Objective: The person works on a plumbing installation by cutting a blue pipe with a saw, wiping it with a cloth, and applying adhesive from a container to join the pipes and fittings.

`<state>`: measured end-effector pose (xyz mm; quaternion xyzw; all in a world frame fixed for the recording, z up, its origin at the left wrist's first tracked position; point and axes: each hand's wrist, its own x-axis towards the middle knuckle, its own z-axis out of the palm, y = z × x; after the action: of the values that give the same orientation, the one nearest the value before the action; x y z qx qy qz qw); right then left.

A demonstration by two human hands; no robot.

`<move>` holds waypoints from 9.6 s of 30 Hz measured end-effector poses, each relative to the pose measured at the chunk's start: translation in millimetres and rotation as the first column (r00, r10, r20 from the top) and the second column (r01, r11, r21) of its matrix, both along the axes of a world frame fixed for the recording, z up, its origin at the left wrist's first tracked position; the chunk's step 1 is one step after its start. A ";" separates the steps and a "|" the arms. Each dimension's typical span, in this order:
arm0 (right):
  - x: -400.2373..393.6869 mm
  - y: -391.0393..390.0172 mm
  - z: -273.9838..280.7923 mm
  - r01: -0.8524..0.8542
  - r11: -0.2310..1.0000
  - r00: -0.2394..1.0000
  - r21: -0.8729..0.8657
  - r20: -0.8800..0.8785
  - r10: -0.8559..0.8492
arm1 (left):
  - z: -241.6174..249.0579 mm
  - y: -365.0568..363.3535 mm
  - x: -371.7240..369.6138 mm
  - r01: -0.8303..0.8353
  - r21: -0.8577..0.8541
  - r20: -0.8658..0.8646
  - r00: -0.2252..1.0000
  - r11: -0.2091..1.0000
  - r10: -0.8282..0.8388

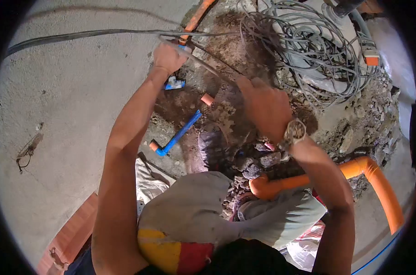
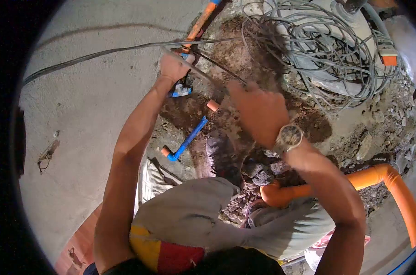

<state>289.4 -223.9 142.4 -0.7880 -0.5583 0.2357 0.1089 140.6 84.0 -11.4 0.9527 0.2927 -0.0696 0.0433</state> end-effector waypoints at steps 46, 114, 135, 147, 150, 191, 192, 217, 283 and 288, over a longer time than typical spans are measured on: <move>2.8 -12.3 8.5 0.032 0.993 0.999 0.114 -0.027 -0.029 | 34.8 -2.4 -2.1 -0.064 -0.354 0.123 0.986 0.933 0.114; 89.5 -447.0 -23.4 0.783 0.546 0.484 0.298 0.260 -0.836 | 160.0 -263.4 -540.1 -0.894 -0.295 0.372 0.219 0.339 0.902; -79.6 -37.4 37.6 0.274 0.836 0.846 0.475 -0.532 0.024 | 253.5 -170.2 -128.5 0.327 -0.944 0.042 0.229 -0.036 0.973; -8.5 18.2 37.3 0.480 0.874 0.165 -0.075 -0.971 -0.173 | 92.2 -149.4 -113.6 0.748 -0.468 -0.181 0.441 -0.471 0.879; 12.0 33.3 -27.5 0.494 0.852 0.331 -0.172 -0.869 -0.368 | 57.7 -189.8 -107.9 0.398 -0.857 0.514 0.703 0.328 0.490; 75.1 284.7 -127.5 0.715 0.540 -0.356 -0.445 -0.896 -0.267 | -72.6 18.5 61.4 0.046 -0.577 0.531 0.779 0.815 0.333; 73.6 282.9 -125.5 0.715 0.561 -0.318 -0.417 -0.909 -0.270 | -66.3 17.9 60.3 0.078 -0.606 0.598 0.700 0.791 0.389; 75.3 285.0 -133.0 0.699 0.626 -0.246 -0.345 -0.938 -0.243 | -21.3 -1.8 54.7 -0.127 -0.551 0.374 0.845 0.825 0.381; 78.0 289.1 -132.2 0.747 0.538 -0.245 -0.390 -0.914 -0.322 | 34.0 -85.1 26.1 -0.251 -0.953 0.258 -0.364 0.173 0.895; 78.1 288.8 -133.0 0.726 0.554 -0.264 -0.408 -0.909 -0.322 | 21.6 -79.7 46.0 -0.435 -0.298 0.665 0.544 0.850 0.512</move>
<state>367.5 64.9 9.4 -0.5399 0.0598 0.5225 0.6572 186.7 4.3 10.2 0.7821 0.4935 0.3117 0.2184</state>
